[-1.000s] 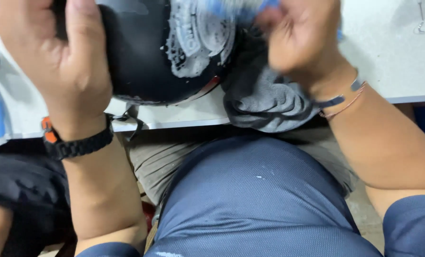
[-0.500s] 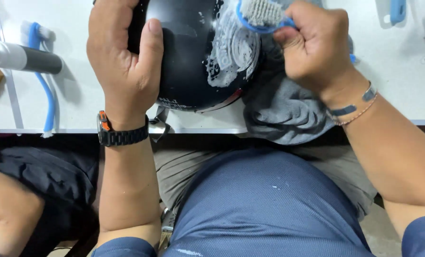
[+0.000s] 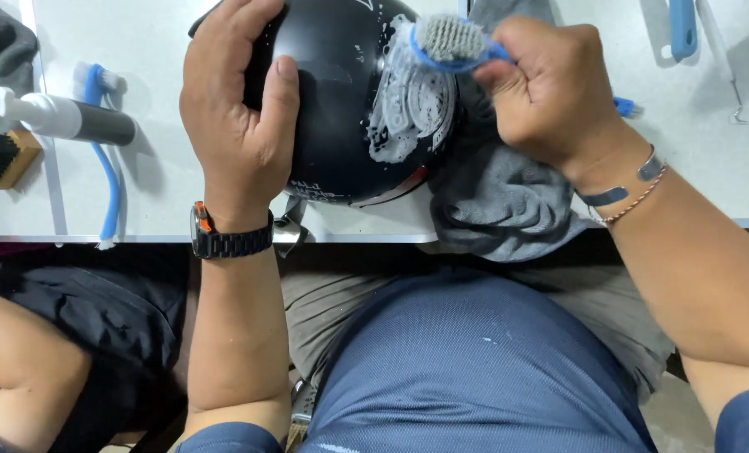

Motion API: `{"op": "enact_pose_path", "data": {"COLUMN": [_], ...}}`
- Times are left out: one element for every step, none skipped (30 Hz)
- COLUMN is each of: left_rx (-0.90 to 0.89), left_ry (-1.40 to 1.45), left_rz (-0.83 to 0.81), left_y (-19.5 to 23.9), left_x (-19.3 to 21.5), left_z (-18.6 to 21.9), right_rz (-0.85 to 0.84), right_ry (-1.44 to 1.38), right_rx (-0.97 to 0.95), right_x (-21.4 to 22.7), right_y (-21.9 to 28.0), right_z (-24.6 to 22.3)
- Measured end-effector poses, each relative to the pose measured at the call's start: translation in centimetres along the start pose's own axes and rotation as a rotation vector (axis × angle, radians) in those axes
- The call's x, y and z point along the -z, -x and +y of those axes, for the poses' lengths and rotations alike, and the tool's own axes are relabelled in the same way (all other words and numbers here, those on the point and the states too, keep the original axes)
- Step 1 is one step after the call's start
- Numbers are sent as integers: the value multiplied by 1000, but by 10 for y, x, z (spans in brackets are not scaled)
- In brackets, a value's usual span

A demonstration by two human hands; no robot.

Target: The person scrubs a black helmet with a blue brush and white cleaning paste, then wipes the surface with a gray cloth. They use a small metal tool to scrape residue from a sticker on the helmet.

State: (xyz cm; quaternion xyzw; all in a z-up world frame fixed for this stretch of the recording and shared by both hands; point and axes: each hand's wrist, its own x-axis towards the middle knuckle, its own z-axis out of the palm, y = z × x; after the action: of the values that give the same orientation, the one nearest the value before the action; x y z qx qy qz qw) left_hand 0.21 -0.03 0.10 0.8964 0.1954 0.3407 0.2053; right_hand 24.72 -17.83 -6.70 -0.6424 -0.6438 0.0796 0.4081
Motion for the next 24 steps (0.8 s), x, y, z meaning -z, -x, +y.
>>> {"op": "enact_pose_path", "data": {"left_rx": [7,15,11,26,40,37,34,29,23,30,37,41,37,26,24,33,42,52,53,45,44,45,46,48], "left_ry": [7,12,11,7,4,8,10,6,3,-1,-4,-2,0,1,2,4,6,5,8,16,21,19,16,13], "left_rz": [1,3,4,-6,-16,-18,-14,-6,-4,-7,-11,-15,-10,-1,-1,-3,-6,-9,-9,-8,-11,-9,-8,-6], "left_y": [0,-1,-3,-3,-2,-1,-1,-3,-5,-4,-3,-3,-1,-3,-1,-2,-2,-3,-2,-2,0,-1,-3,-4], "left_x": [0,0,1,1,1,0,-1,0,0,1,2,1,0,0,0,1,1,1,1,0,-1,0,1,2], "left_z": [1,1,0,1,2,2,2,1,2,4,5,4,3,1,4,5,5,4,3,2,3,4,4,4], "right_rz": [-52,-104,-100,-95,-90,-87,-47,-3,3,-59,-120,-123,-72,-16,-14,-82,-151,-159,-157,-148,-148,-111,-73,-76], "right_ry": [-67,-135,-134,-133,-132,-128,-77,-27,-27,-60,-92,-95,-44,11,13,-72,-157,-162,-177,-184,-182,-116,-51,-53], "right_rx": [27,56,58,34,10,7,-57,-113,-108,-86,-63,-68,-64,-55,-55,-49,-41,-44,-44,-46,-51,-72,-92,-89], "right_x": [3,6,6,6,6,5,4,3,6,9,11,8,5,4,8,12,16,15,13,12,12,12,12,12], "right_y": [-1,-4,-6,-5,-3,-3,-3,-7,-8,-7,-6,-9,-12,-16,-16,-19,-22,-24,-26,-26,-22,-24,-26,-26], "right_z": [-6,-12,-12,-13,-14,-5,4,14,3,-9,-21,-9,3,16,3,-8,-19,-18,-17,-17,-13,-9,-5,-14]}}
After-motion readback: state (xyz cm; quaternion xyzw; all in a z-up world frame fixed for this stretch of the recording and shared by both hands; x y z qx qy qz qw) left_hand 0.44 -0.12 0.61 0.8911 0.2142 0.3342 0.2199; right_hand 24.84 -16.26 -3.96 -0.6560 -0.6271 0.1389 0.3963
